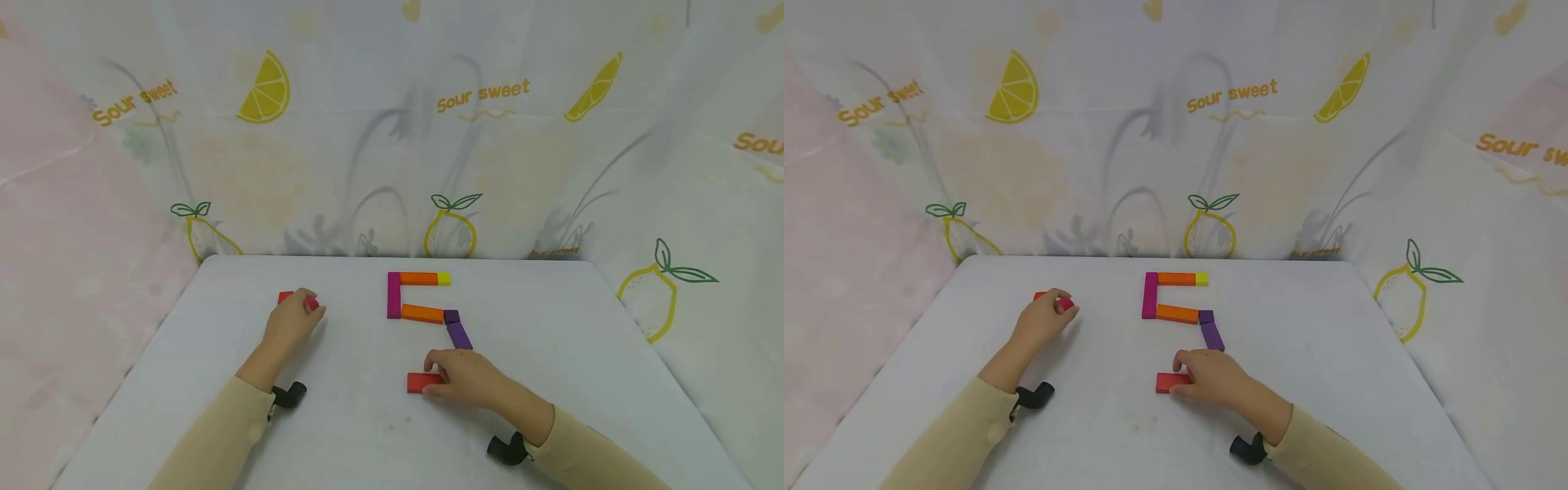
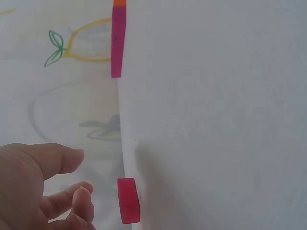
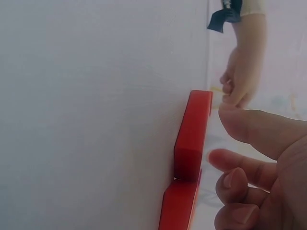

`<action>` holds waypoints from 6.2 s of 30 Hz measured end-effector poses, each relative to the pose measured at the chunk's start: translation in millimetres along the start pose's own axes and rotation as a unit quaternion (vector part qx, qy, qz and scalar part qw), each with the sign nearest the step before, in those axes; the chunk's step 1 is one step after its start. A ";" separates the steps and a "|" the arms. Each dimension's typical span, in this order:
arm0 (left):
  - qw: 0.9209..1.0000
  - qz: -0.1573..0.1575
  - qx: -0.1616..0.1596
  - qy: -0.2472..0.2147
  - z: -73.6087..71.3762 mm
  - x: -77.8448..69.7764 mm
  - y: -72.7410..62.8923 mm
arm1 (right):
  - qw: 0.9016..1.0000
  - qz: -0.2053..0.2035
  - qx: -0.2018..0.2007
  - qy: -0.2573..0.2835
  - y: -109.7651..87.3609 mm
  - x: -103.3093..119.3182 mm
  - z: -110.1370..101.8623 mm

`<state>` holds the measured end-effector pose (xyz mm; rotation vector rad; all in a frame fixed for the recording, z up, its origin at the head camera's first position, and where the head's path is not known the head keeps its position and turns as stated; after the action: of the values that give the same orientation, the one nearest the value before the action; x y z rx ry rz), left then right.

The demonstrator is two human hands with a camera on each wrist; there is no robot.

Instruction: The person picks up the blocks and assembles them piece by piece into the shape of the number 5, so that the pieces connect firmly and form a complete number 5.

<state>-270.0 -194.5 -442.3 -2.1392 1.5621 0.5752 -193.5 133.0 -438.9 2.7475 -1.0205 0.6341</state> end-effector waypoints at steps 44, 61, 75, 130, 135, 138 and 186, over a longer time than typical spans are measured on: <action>0.997 -0.056 0.043 0.016 -2.7 15.6 26.1 | 0.999 0.033 0.003 0.018 1.9 -2.6 5.0; 0.994 -0.067 0.075 0.034 4.7 6.3 17.0 | 0.999 0.043 0.006 0.026 4.6 -6.9 6.6; 0.994 -0.024 0.104 0.039 13.5 -17.4 -13.7 | 0.998 0.052 0.017 0.038 4.5 -3.0 5.1; 0.980 0.099 0.146 0.088 66.4 -70.9 -100.2 | 0.997 0.048 0.022 0.063 7.9 -2.4 2.2; 0.980 0.102 0.147 0.086 67.5 -72.4 -100.6 | 0.996 0.049 0.025 0.063 8.3 -1.7 2.5; 0.980 0.104 0.148 0.086 69.8 -71.9 -100.1 | 0.996 0.051 0.026 0.065 8.2 -0.2 2.1; 0.959 0.130 0.243 0.071 73.4 -65.7 -86.2 | 0.996 0.053 0.030 0.066 11.5 -7.0 3.7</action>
<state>-211.7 -78.2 -457.6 -1.6487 1.8496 0.0910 -204.5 127.4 -445.4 2.6731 -1.1412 0.8648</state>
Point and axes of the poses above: each hand's wrist, its own y-axis towards the middle knuckle, its own z-axis out of the palm, x = y × z, the point moved 4 cm from there along y, towards the middle knuckle, and after that the axes turned 15 degrees about -z, right-handed, at the moved point
